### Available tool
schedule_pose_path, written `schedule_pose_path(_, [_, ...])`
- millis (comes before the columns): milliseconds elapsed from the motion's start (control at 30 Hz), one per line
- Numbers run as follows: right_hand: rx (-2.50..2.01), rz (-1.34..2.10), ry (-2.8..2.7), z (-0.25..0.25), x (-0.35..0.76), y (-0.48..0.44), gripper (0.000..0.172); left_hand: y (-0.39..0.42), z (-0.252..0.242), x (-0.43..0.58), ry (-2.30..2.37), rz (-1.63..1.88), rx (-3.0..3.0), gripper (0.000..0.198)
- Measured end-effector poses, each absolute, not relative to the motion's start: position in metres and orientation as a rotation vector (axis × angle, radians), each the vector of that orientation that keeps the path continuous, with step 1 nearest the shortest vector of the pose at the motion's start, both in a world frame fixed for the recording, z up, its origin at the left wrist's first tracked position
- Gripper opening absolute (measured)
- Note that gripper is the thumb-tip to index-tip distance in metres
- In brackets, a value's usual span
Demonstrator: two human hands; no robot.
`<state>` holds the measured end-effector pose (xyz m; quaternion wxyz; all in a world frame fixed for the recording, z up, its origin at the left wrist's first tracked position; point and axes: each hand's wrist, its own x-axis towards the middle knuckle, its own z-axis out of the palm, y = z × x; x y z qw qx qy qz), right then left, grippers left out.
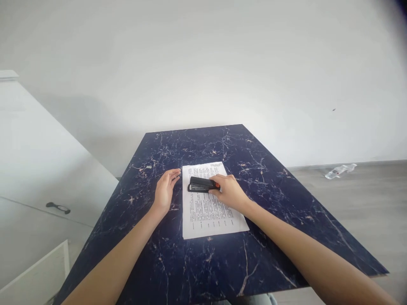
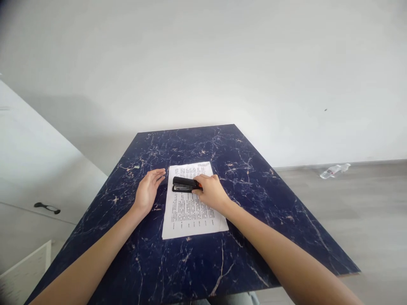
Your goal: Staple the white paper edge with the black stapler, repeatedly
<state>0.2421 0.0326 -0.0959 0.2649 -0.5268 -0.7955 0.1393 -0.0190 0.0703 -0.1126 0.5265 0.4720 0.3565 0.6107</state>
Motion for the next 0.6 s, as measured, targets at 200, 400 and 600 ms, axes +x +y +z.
schedule_pose_path(200, [-1.17,0.375,-2.048,-0.086,0.267,0.035,0.029,0.076,-0.107,-0.027,0.75,1.405,0.839,0.041])
schedule_pose_path(400, [-1.033,0.337,-2.103,-0.081,0.288,0.037,0.016,0.078,-0.109,-0.029,0.741,1.328,0.823,0.049])
schedule_pose_path(600, [-0.997,0.444,-2.115,-0.089,0.283,0.038,0.02,0.076,-0.107,-0.025,0.766,1.277,0.854,0.053])
